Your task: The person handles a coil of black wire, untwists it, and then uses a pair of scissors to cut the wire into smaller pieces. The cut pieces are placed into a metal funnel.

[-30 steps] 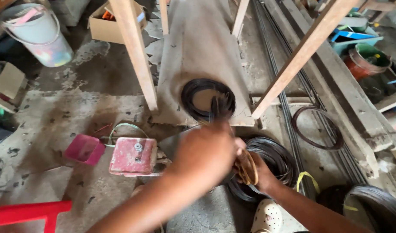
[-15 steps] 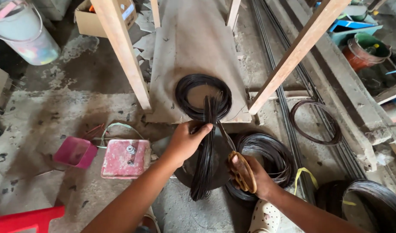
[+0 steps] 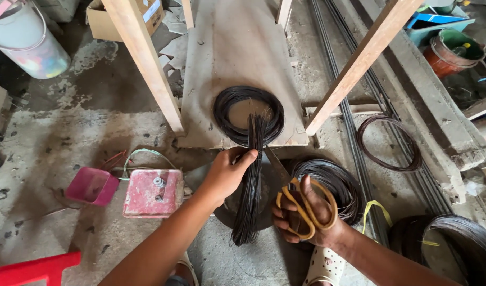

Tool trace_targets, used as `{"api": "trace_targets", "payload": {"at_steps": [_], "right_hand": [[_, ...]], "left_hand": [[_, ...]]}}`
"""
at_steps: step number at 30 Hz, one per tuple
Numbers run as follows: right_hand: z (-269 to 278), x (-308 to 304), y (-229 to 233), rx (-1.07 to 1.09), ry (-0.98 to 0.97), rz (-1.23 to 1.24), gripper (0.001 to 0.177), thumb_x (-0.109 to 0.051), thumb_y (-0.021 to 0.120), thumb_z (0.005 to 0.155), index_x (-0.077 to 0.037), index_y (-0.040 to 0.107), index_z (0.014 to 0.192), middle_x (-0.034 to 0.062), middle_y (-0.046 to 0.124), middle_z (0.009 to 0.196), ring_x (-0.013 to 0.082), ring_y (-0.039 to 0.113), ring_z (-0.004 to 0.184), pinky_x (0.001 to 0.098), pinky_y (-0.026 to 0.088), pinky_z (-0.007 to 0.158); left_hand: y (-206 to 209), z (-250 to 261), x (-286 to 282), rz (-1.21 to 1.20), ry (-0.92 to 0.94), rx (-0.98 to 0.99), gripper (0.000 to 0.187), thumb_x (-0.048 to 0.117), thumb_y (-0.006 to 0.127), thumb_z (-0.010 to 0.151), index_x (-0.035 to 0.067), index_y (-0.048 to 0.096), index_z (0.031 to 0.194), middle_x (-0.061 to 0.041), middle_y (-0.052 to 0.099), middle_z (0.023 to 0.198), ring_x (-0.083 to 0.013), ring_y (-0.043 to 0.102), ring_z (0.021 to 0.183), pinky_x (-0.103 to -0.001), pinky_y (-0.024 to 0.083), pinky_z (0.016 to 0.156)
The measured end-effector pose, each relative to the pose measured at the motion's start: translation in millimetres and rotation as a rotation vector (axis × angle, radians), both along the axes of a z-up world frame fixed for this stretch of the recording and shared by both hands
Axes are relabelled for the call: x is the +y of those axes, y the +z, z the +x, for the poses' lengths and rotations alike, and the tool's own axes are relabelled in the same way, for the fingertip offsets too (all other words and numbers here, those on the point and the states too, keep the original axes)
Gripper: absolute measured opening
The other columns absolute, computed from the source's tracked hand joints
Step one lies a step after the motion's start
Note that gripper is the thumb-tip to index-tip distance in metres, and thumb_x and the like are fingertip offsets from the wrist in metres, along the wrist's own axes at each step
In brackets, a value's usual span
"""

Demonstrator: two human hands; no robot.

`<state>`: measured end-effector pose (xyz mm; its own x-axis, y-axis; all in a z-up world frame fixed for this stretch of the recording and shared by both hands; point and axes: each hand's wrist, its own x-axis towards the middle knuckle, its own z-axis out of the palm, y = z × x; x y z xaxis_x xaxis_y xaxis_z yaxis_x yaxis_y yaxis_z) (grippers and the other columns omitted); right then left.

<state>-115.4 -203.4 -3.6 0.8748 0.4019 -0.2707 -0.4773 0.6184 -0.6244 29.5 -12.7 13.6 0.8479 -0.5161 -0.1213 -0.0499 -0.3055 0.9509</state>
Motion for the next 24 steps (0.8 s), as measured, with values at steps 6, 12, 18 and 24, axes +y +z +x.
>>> {"api": "trace_targets", "payload": {"at_steps": [6, 12, 18, 24], "right_hand": [[1.8, 0.1, -1.4, 0.044, 0.045, 0.114, 0.072, -0.085, 0.043, 0.082, -0.014, 0.049, 0.075, 0.0072, 0.047, 0.083, 0.0192, 0.049, 0.067, 0.0298, 0.045, 0.041], [2.0, -19.5, -39.1, -0.337, -0.095, -0.749, 0.053, -0.052, 0.056, 0.092, 0.0, 0.056, 0.101, 0.0046, 0.06, 0.07, 0.0129, 0.059, 0.046, 0.026, 0.051, 0.032], [11.7, 0.4, 12.4, -0.333, 0.002, -1.806, 0.043, -0.044, 0.073, 0.09, -0.007, 0.065, 0.111, 0.0063, 0.065, 0.102, 0.0292, 0.069, 0.073, 0.0442, 0.06, 0.058], [7.5, -3.2, 14.3, -0.294, 0.019, -1.843, 0.04, -0.038, 0.07, 0.093, -0.008, 0.062, 0.12, 0.0072, 0.067, 0.104, 0.0232, 0.065, 0.064, 0.0414, 0.052, 0.051]], "left_hand": [[8.5, -0.5, 0.0, -0.012, 0.026, 0.031, 0.038, 0.046, 0.057, 0.098, 0.012, 0.065, 0.085, 0.001, 0.06, 0.073, -0.0129, 0.056, 0.073, -0.029, 0.042, 0.069], [1.0, 1.5, 2.3, -0.007, 0.022, -0.011, 0.042, 0.049, 0.057, 0.098, 0.013, 0.061, 0.077, 0.003, 0.054, 0.066, -0.0124, 0.053, 0.065, -0.029, 0.04, 0.065], [1.6, -0.6, 1.1, 0.033, 0.024, -0.024, 0.044, 0.052, 0.055, 0.098, 0.013, 0.065, 0.08, 0.003, 0.054, 0.063, -0.0112, 0.051, 0.059, -0.028, 0.037, 0.057], [-7.7, 0.9, 1.1, -0.01, 0.021, -0.044, 0.046, 0.051, 0.055, 0.1, 0.014, 0.056, 0.073, 0.004, 0.045, 0.059, -0.0105, 0.044, 0.055, -0.028, 0.033, 0.056]]}}
